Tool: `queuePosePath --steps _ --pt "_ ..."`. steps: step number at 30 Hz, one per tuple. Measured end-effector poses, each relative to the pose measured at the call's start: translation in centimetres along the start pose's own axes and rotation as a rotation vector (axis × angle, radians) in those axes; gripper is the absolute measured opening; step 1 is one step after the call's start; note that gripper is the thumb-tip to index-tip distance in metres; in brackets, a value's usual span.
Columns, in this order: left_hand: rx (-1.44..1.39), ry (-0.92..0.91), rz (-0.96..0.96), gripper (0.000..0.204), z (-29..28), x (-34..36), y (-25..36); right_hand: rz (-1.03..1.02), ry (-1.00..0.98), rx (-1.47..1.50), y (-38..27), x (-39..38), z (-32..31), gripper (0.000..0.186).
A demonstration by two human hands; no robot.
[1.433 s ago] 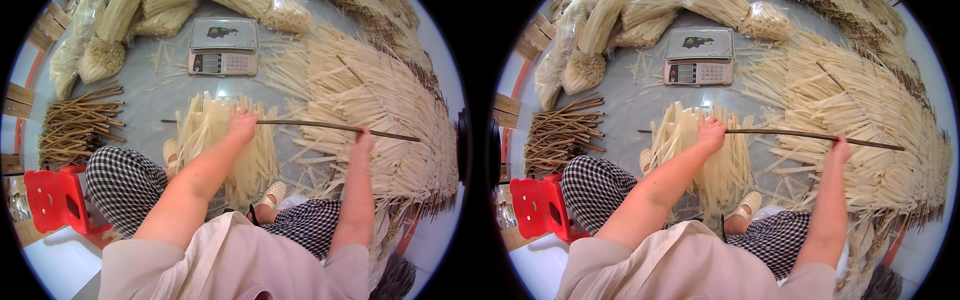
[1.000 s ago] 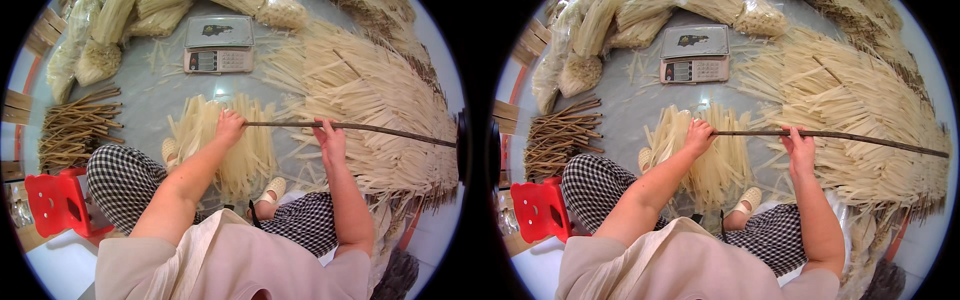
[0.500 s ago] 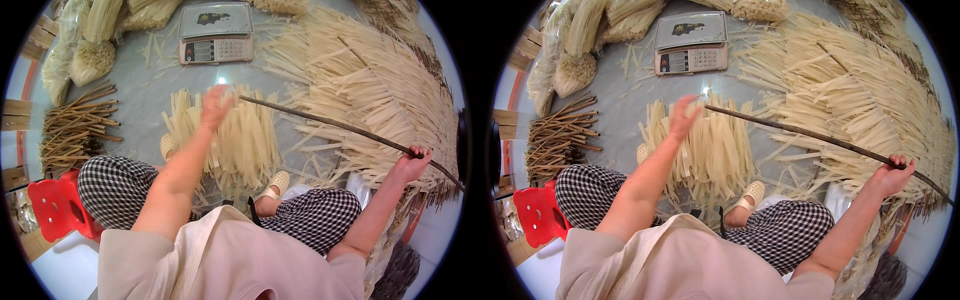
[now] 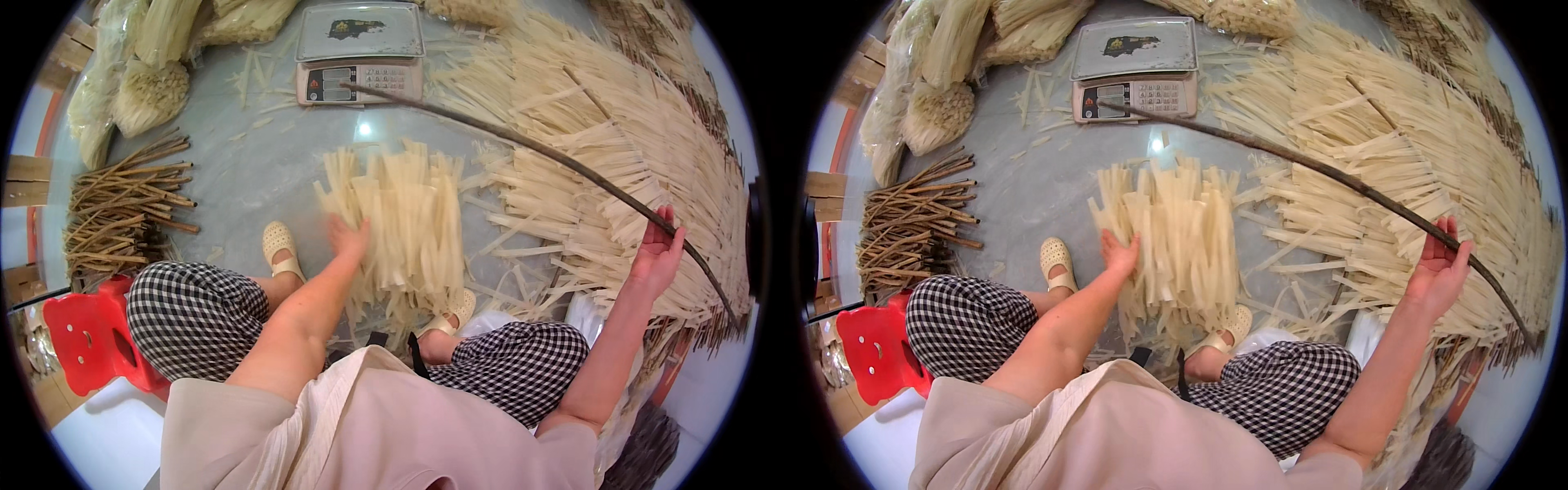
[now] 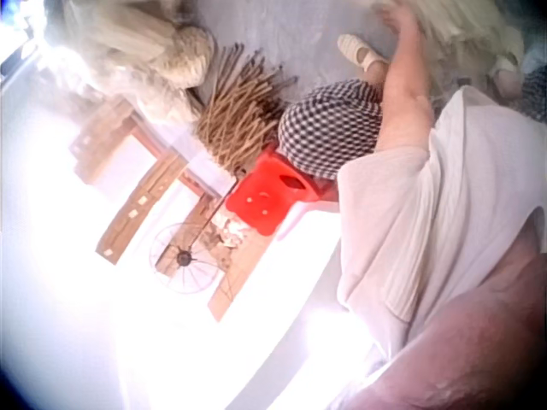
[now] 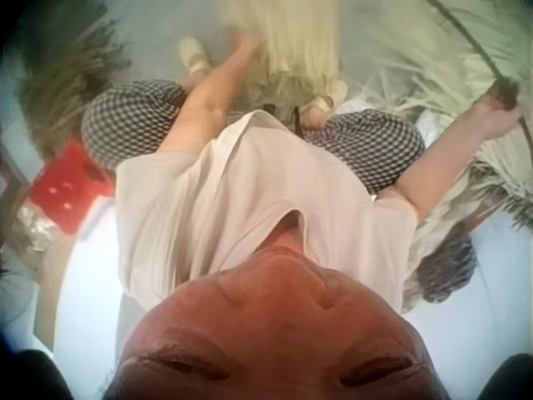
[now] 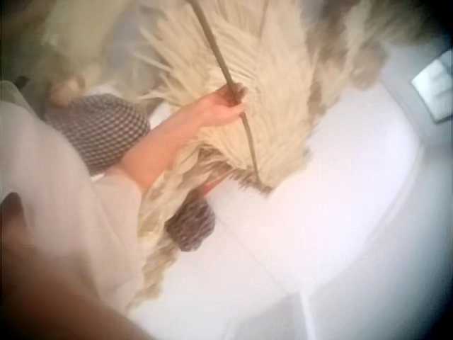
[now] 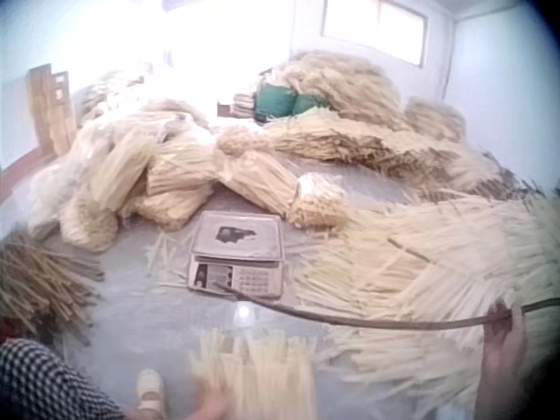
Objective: The person sorts and gathers dried noodles from a large pile on the floor, using a wooden stick to lift and organize the bundles.
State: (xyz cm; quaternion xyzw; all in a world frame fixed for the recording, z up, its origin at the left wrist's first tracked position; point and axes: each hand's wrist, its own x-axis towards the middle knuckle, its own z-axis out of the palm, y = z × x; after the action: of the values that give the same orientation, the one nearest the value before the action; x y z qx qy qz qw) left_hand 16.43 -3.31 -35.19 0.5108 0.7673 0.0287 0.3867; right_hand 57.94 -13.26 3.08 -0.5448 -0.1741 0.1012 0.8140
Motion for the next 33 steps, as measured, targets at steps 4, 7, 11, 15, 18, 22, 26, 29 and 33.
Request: queuePosePath --steps 4,7,11,15,18,22,26,29,33 --pt "-0.072 -0.265 0.027 0.101 -0.1 -2.4 3.6 -0.001 -0.089 -0.064 0.7 -1.4 2.9 0.027" --pt "-0.054 -0.015 0.288 0.094 -5.5 -5.0 9.3 -0.013 -0.102 -0.099 0.3 -1.7 4.3 0.027" --pt "-0.116 0.504 1.098 0.066 -18.4 -8.7 16.4 0.026 -0.081 0.017 0.1 0.3 1.5 0.028" --pt "0.583 0.011 1.326 0.029 -30.1 -11.9 18.8 0.073 -0.202 0.193 -2.9 -0.4 2.6 0.033" --pt "0.468 0.261 1.352 0.029 -38.2 -15.3 16.9 0.058 -0.287 0.201 -6.4 -4.1 6.5 0.042" --pt "0.326 0.602 1.029 0.033 -48.5 -16.9 7.8 0.117 -0.588 -0.008 -8.8 -12.2 12.7 0.047" --pt "-0.297 0.661 0.743 0.021 -48.0 -15.1 -4.3 0.158 -0.604 -0.194 -7.7 -14.7 14.3 0.037" --pt "-0.490 0.674 0.502 0.020 -43.0 -12.0 -9.0 0.275 -0.626 -0.373 -5.1 -13.9 12.6 0.027" --pt "-0.718 0.779 0.535 0.026 -39.0 -7.6 -12.0 0.390 -0.734 -0.616 -0.9 -15.0 11.8 0.026"
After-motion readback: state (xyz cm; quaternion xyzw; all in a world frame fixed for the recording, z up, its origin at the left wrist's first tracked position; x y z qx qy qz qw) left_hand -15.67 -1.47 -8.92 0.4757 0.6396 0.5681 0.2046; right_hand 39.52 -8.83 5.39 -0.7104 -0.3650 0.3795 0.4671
